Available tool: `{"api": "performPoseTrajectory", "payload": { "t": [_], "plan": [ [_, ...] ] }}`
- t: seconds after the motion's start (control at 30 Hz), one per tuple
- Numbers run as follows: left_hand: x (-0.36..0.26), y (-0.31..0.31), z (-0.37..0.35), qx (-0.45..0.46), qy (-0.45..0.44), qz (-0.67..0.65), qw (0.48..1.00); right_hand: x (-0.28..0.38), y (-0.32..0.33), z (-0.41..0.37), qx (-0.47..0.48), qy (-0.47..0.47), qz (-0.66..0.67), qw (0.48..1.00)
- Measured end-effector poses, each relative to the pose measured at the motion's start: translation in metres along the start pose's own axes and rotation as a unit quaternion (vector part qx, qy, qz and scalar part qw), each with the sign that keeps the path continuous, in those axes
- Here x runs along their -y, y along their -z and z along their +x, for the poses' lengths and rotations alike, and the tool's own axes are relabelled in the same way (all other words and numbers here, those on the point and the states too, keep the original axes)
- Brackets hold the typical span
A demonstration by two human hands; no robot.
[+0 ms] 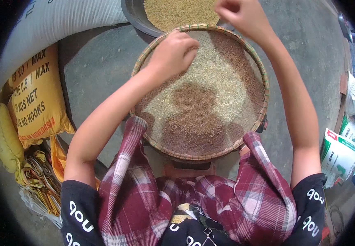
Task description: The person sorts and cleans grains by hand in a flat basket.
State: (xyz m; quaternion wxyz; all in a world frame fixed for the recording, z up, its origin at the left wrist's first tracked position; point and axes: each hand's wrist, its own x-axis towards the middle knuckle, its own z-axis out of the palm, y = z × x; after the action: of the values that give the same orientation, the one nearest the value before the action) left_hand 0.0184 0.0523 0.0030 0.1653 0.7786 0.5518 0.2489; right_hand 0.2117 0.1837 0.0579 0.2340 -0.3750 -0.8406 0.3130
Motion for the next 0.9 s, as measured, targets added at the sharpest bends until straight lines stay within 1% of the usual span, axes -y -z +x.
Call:
{"api": "performPoseTrajectory", "payload": {
  "t": [0.03, 0.1, 0.13, 0.17, 0.2, 0.23, 0.27, 0.33, 0.4, 0.47, 0.53, 0.6, 0.67, 0.7, 0.73, 0.77, 0.9],
  "plan": [
    [-0.003, -0.007, 0.0, 0.035, -0.008, -0.017, 0.999, 0.003, -0.005, 0.014, -0.001, -0.001, 0.0, 1.0],
    [-0.007, -0.019, 0.006, 0.044, 0.002, -0.027, 0.999, 0.009, -0.011, 0.033, -0.064, -0.027, 0.013, 0.998],
    [-0.008, -0.025, 0.01, 0.053, 0.012, -0.036, 0.998, 0.012, -0.012, 0.031, -0.066, -0.027, 0.013, 0.997],
    [-0.009, -0.031, 0.012, 0.023, 0.003, -0.046, 0.999, 0.015, -0.014, 0.025, -0.057, -0.031, 0.018, 0.998],
    [-0.01, -0.031, 0.015, 0.025, 0.003, -0.046, 0.999, 0.016, -0.017, 0.021, -0.047, -0.035, 0.024, 0.998],
    [-0.01, -0.032, 0.018, 0.047, 0.025, -0.055, 0.997, 0.005, -0.033, 0.014, -0.11, 0.064, -0.032, 0.991],
    [-0.01, -0.033, 0.02, 0.068, 0.047, -0.065, 0.994, -0.01, -0.034, 0.002, -0.109, 0.063, -0.032, 0.992],
    [-0.007, -0.035, 0.023, 0.067, 0.039, -0.067, 0.995, -0.004, -0.026, -0.024, -0.047, -0.06, -0.006, 0.997],
    [-0.008, -0.036, 0.024, 0.068, 0.03, -0.067, 0.995, -0.015, -0.024, -0.04, -0.056, -0.045, -0.009, 0.997],
    [-0.01, -0.036, 0.026, 0.081, 0.038, -0.05, 0.995, -0.017, -0.02, -0.055, -0.058, -0.101, 0.02, 0.993],
    [-0.011, -0.037, 0.026, 0.076, 0.036, -0.042, 0.996, -0.011, -0.017, -0.066, -0.059, -0.114, 0.024, 0.991],
    [-0.01, -0.039, 0.026, 0.072, 0.033, -0.034, 0.996, -0.01, -0.018, -0.076, -0.039, -0.142, 0.04, 0.988],
    [-0.006, -0.04, 0.027, 0.046, 0.028, -0.084, 0.995, -0.004, -0.022, -0.085, -0.037, -0.133, 0.046, 0.989],
    [-0.007, -0.036, 0.027, 0.047, 0.028, -0.083, 0.995, -0.001, -0.024, -0.089, 0.024, -0.124, 0.04, 0.991],
    [-0.008, -0.032, 0.027, 0.053, 0.063, -0.109, 0.991, 0.001, -0.027, -0.091, 0.086, -0.113, 0.033, 0.989],
    [-0.008, -0.028, 0.026, 0.058, 0.098, -0.134, 0.984, 0.001, -0.035, -0.095, 0.102, -0.094, 0.03, 0.99],
    [-0.008, -0.02, 0.025, 0.049, 0.128, -0.163, 0.977, -0.002, -0.066, -0.102, 0.079, -0.081, -0.008, 0.994]
  ]
}}
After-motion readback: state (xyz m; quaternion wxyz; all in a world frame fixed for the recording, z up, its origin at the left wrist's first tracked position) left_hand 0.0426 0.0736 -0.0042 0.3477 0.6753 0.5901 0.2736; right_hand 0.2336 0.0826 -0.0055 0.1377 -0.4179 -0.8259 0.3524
